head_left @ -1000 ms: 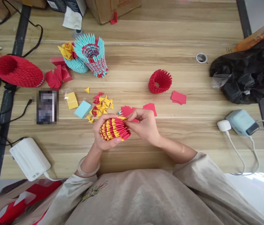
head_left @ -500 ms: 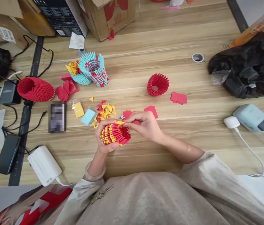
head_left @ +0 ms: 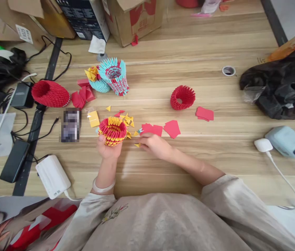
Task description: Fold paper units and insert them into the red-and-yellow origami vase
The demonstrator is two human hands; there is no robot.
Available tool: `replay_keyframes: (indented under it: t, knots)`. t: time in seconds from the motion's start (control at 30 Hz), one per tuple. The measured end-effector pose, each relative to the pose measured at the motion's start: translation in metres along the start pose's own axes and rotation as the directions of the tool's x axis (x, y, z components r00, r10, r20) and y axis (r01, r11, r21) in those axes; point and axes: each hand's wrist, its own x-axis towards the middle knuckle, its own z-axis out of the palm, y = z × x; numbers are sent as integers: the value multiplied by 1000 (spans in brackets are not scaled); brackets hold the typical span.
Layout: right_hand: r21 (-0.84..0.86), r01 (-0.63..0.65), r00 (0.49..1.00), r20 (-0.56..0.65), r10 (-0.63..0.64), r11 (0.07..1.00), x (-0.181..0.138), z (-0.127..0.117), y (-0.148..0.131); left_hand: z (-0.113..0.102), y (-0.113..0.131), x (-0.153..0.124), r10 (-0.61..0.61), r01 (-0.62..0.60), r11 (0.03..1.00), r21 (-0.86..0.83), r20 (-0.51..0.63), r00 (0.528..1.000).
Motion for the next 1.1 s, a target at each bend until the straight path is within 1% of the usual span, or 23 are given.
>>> replay_keyframes:
  t: [0.03, 0.07, 0.13, 0.17, 0.23, 0.3, 0.37, 0.4, 0.47, 0.5, 0.57, 0.67, 0.77, 0.83, 0.93, 1.03, 1.1]
  knots:
    - [-81, -12, 998, 64, 17, 997, 1, 4, 1, 2, 1, -1, -14, 13, 1000, -17, -33, 999]
    - [-141, -19, 994, 101, 34, 990, 3, 7, 2, 4, 0, -2, -22, 20, 999, -32, -60, 998]
    - [-206, -10, 992, 121, 35, 979, 5, 12, 4, 7, -1, -3, -42, 37, 998, -56, -85, 995]
    - [-208, 7, 993, 114, 17, 978, 5, 13, 5, 8, -2, -3, -59, 53, 997, -63, -87, 995]
    - [-144, 67, 995, 82, -55, 987, 5, 13, 6, 7, -3, -4, -78, 73, 995, -63, -79, 994]
    - [-28, 123, 992, 5, -123, 992, 3, 11, 6, 5, -4, -3, -77, 73, 996, -58, -71, 995]
    - [116, 139, 985, -118, -125, 983, 0, 6, 5, 4, -3, -4, -77, 73, 996, -55, -56, 995]
    - [196, 133, 977, -189, -96, 971, -1, 3, 4, 4, -2, -5, -82, 79, 995, -56, -44, 996]
    - [344, 129, 949, -316, -15, 930, -4, -6, 2, 5, -1, -6, -101, 100, 993, -56, -13, 995]
    - [398, 138, 932, -361, 17, 907, -6, -11, 0, 5, -1, -7, -112, 113, 992, -55, 8, 994]
    - [447, 166, 907, -418, 42, 879, -8, -21, -2, 7, -1, -10, -131, 135, 989, -56, 70, 989]
    - [430, 188, 901, -433, 19, 883, -11, -32, -5, 7, -1, -12, -141, 160, 984, -75, 214, 967]
    - [395, 151, 912, -410, 27, 906, -12, -35, -6, 8, -1, -13, -141, 177, 982, -72, 353, 925]
    - [388, 125, 913, -405, 47, 913, -13, -34, -6, 9, 0, -13, -161, 201, 978, -58, 409, 898]
    - [389, 106, 905, -420, 73, 915, -14, -32, -7, 12, 2, -13, -213, 248, 968, -24, 438, 873]
    - [418, 110, 890, -445, 97, 902, -14, -29, -8, 14, 4, -14, -236, 260, 966, 4, 430, 871]
    - [488, 121, 893, -433, 120, 864, -13, -27, -8, 14, 5, -14, -228, 249, 968, 6, 421, 878]
